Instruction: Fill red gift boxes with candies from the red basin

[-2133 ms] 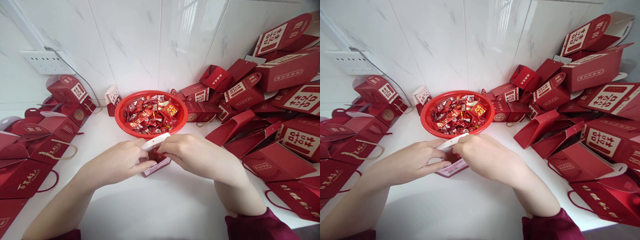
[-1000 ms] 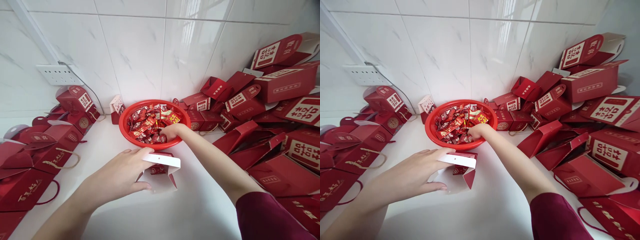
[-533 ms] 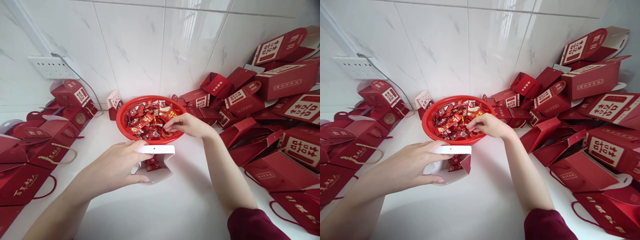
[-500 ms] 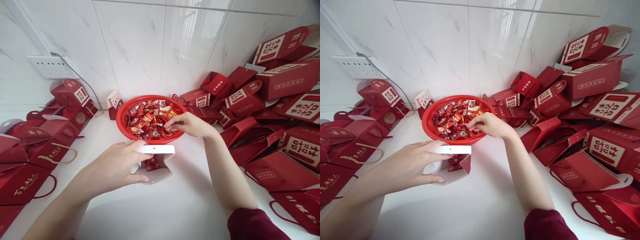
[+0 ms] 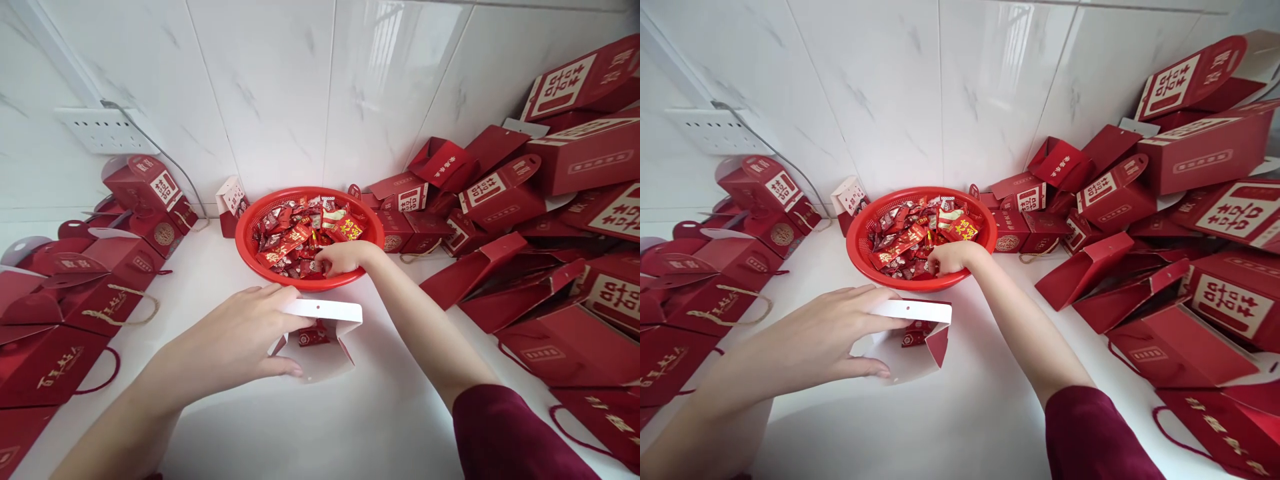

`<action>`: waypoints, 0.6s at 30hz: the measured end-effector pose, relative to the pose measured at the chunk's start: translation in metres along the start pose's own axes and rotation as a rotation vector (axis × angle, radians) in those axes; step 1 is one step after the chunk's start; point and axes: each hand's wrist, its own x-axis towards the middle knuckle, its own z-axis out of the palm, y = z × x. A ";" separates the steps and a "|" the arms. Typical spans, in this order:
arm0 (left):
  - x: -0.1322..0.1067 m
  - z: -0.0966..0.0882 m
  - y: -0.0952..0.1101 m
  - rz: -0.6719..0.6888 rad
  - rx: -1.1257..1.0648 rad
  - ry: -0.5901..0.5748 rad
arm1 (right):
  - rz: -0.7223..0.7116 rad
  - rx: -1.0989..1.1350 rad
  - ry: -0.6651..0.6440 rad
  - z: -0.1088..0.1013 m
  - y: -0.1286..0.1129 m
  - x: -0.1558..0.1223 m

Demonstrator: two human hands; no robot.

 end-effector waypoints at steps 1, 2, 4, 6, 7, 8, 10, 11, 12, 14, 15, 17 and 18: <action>0.000 0.000 -0.001 0.001 -0.006 0.003 | -0.005 -0.003 0.033 0.001 0.000 -0.001; 0.000 0.001 -0.002 0.003 -0.011 0.008 | -0.016 0.006 0.064 0.001 0.000 -0.003; 0.000 0.000 -0.002 0.007 -0.014 0.013 | -0.058 0.068 0.129 0.002 0.000 -0.011; 0.001 0.000 -0.002 0.009 -0.007 0.014 | -0.116 0.173 0.194 0.003 0.001 -0.020; 0.001 -0.001 -0.002 0.010 -0.002 0.015 | -0.142 0.221 0.230 0.003 0.001 -0.024; 0.001 -0.001 -0.002 0.012 0.002 0.017 | -0.157 0.252 0.268 0.004 0.002 -0.028; 0.002 -0.001 -0.001 0.016 0.007 0.018 | -0.144 0.262 0.336 0.005 0.004 -0.032; 0.002 -0.001 -0.002 0.017 0.006 0.016 | -0.129 0.253 0.362 0.005 0.005 -0.033; 0.002 0.000 -0.002 0.019 0.003 0.014 | -0.114 0.242 0.381 0.006 0.005 -0.034; 0.003 0.000 -0.002 0.018 0.002 0.003 | -0.102 0.240 0.411 0.007 0.006 -0.034; 0.003 0.000 -0.001 0.015 0.004 -0.001 | -0.106 0.250 0.428 0.007 0.006 -0.034; 0.003 0.000 -0.001 0.009 0.012 -0.009 | -0.117 0.274 0.469 0.008 0.006 -0.035; 0.002 -0.001 0.000 0.005 0.016 -0.010 | -0.127 0.278 0.492 0.007 0.006 -0.036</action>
